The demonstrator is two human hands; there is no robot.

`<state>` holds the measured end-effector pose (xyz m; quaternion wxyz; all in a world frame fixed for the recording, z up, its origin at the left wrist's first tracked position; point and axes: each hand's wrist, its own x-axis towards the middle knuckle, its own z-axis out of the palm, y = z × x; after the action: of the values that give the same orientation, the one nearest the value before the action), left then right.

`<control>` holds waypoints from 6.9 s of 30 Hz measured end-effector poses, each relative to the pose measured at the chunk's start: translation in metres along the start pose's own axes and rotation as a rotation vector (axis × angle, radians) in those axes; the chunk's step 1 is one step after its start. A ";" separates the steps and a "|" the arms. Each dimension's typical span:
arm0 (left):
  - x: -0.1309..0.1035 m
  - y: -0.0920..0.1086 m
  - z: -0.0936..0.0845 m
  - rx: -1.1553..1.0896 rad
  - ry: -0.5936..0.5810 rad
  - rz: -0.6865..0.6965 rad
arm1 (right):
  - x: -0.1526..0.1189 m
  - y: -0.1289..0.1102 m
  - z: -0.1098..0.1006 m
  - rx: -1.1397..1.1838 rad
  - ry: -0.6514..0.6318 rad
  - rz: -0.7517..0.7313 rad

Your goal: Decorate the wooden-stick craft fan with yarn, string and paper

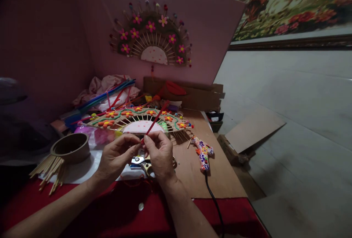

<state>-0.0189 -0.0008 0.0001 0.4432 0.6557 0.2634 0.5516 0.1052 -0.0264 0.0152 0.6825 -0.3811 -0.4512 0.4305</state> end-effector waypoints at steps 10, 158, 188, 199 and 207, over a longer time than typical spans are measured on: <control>0.002 -0.002 -0.005 0.336 0.018 0.527 | 0.001 0.002 0.000 0.043 0.122 0.135; 0.004 0.016 -0.008 0.352 0.064 0.369 | -0.013 -0.003 0.008 -0.089 0.008 0.008; 0.003 0.014 -0.006 0.453 0.102 0.345 | -0.019 0.004 0.007 -0.428 -0.003 -0.159; 0.002 0.013 -0.007 0.586 0.060 0.481 | -0.019 0.002 0.007 -0.474 0.049 -0.195; 0.002 0.011 -0.008 0.609 -0.002 0.649 | -0.017 0.003 0.007 -0.392 0.071 -0.170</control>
<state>-0.0274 -0.0018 0.0112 0.0340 0.8057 0.1940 0.5586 0.0943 -0.0402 0.0097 0.6447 -0.4819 -0.5325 0.2618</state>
